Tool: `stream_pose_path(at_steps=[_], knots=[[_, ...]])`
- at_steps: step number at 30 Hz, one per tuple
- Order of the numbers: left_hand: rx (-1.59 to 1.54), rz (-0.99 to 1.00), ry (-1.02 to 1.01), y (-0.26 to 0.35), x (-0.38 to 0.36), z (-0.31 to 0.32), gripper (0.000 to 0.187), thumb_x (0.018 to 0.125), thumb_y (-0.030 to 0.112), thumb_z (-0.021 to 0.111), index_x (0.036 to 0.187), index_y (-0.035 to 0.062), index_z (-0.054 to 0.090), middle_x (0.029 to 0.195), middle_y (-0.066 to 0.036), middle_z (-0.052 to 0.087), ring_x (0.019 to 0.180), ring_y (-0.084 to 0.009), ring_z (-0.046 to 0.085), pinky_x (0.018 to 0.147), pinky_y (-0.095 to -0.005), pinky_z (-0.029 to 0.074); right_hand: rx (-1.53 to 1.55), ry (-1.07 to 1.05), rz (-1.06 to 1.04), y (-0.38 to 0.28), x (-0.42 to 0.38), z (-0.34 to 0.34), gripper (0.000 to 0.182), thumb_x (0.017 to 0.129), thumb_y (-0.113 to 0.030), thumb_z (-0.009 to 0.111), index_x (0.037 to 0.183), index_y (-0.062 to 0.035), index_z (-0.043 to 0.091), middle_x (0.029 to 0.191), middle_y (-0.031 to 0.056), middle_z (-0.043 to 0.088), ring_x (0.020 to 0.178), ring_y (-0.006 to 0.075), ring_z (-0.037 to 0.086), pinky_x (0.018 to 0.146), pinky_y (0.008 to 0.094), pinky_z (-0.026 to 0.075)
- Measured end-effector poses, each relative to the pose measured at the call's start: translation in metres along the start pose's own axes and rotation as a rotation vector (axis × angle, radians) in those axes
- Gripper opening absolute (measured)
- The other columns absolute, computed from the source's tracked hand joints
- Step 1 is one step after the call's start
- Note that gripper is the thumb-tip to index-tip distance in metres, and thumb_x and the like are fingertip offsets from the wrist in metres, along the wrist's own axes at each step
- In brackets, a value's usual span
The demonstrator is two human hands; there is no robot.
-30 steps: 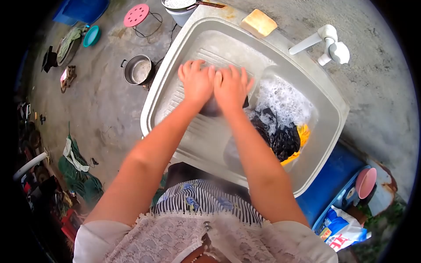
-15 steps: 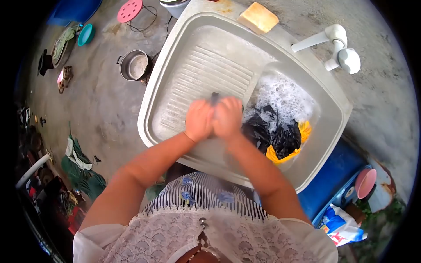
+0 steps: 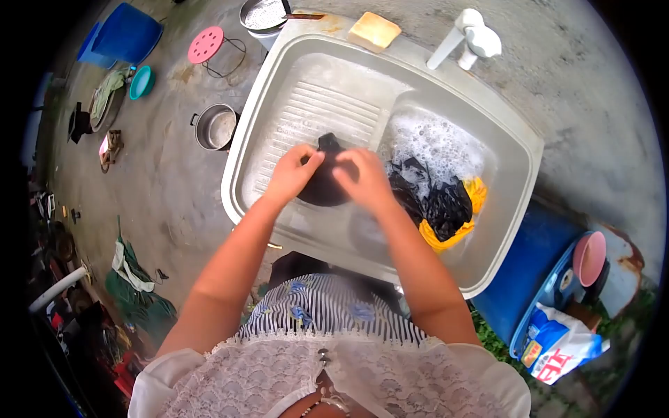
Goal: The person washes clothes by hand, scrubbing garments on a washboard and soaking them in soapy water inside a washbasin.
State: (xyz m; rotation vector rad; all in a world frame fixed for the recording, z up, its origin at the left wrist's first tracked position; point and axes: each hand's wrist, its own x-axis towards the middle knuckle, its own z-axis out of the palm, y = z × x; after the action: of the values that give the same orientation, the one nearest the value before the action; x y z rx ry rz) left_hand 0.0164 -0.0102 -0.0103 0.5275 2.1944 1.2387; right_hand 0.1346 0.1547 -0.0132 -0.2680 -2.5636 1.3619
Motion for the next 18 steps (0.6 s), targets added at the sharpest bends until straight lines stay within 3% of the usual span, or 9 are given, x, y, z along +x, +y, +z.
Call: stream_pose_path(at_steps=[4,6,7,9,11,13,15,17,18], knots=[[0.021,-0.104,-0.120,0.006,-0.014,-0.025,0.020,0.089,0.024,0.069,0.087,0.0053,0.064,0.086,-0.005,0.064,0.083,-0.0192,0.058,0.077,-0.0316,0.045,0.023,-0.012,0.194,-0.011,-0.052,-0.033,0.037,0.081,-0.028,0.075,0.107,-0.0069,0.061,0.104,0.0153,0.064,0.103,0.0350,0.059,0.090,0.0395,0.046],[-0.065,-0.173,-0.128,0.006,-0.010,-0.022,0.017,0.089,0.022,0.069,0.087,0.0064,0.063,0.085,-0.004,0.064,0.083,-0.0182,0.058,0.077,-0.0306,0.045,0.109,-0.303,0.617,-0.012,-0.062,-0.051,0.033,0.080,-0.020,0.077,0.105,-0.0049,0.060,0.104,0.0075,0.063,0.100,0.0206,0.059,0.090,0.0316,0.046],[-0.157,-0.254,-0.127,0.004,-0.007,-0.020,0.014,0.089,0.020,0.069,0.087,0.0074,0.062,0.085,-0.003,0.064,0.084,-0.0173,0.058,0.076,-0.0296,0.044,0.111,-0.288,0.625,-0.011,-0.065,-0.062,0.033,0.080,-0.020,0.077,0.105,-0.0049,0.060,0.104,0.0075,0.063,0.100,0.0206,0.059,0.090,0.0316,0.046],[-0.326,-0.206,-0.133,0.001,0.002,-0.019,0.011,0.092,0.018,0.065,0.094,0.0083,0.061,0.090,-0.003,0.065,0.088,-0.0176,0.060,0.078,-0.0304,0.045,0.319,-0.016,0.597,-0.004,-0.067,-0.085,0.036,0.076,-0.015,0.079,0.104,-0.0068,0.060,0.089,0.0044,0.063,0.089,0.0214,0.063,0.082,0.0319,0.049],[-0.974,-0.294,-0.040,0.012,0.014,-0.021,0.012,0.096,0.018,0.059,0.102,0.0081,0.060,0.097,-0.004,0.065,0.091,-0.0199,0.062,0.084,-0.0342,0.046,0.517,0.229,0.514,0.014,-0.073,-0.125,0.031,0.075,-0.001,0.075,0.100,-0.0075,0.059,0.097,0.0025,0.060,0.094,0.0159,0.059,0.083,0.0291,0.047],[-1.242,-0.257,0.046,0.082,0.011,-0.023,0.009,0.098,0.012,0.049,0.101,0.0093,0.056,0.085,-0.003,0.057,0.080,-0.0210,0.060,0.078,-0.0332,0.047,0.623,0.528,0.352,0.019,-0.076,-0.170,0.029,0.076,0.009,0.070,0.096,-0.0090,0.058,0.109,0.0036,0.057,0.101,0.0167,0.056,0.085,0.0287,0.046],[-1.277,-0.198,0.058,0.064,0.025,-0.014,0.008,0.098,0.013,0.049,0.104,0.0103,0.053,0.089,-0.005,0.056,0.083,-0.0251,0.060,0.084,-0.0387,0.048,0.543,0.699,0.347,0.037,-0.087,-0.212,0.029,0.076,0.011,0.067,0.095,-0.0100,0.058,0.114,0.0034,0.053,0.107,0.0166,0.053,0.088,0.0295,0.046],[-1.316,-0.238,-0.007,0.021,0.042,0.004,0.011,0.098,0.017,0.052,0.108,0.0136,0.056,0.098,-0.004,0.059,0.093,-0.0251,0.062,0.093,-0.0409,0.046,0.364,0.638,0.348,0.071,-0.106,-0.242,0.029,0.076,0.010,0.066,0.096,-0.0097,0.059,0.113,0.0065,0.056,0.106,0.0214,0.057,0.089,0.0328,0.048],[-1.114,-0.279,0.034,0.024,0.038,0.018,0.015,0.098,0.013,0.053,0.112,0.0132,0.053,0.099,-0.002,0.055,0.094,-0.0239,0.061,0.093,-0.0403,0.045,-0.165,0.465,0.434,0.084,-0.115,-0.252,0.027,0.077,0.007,0.066,0.098,-0.0093,0.060,0.114,0.0092,0.057,0.107,0.0255,0.058,0.090,0.0347,0.048]])
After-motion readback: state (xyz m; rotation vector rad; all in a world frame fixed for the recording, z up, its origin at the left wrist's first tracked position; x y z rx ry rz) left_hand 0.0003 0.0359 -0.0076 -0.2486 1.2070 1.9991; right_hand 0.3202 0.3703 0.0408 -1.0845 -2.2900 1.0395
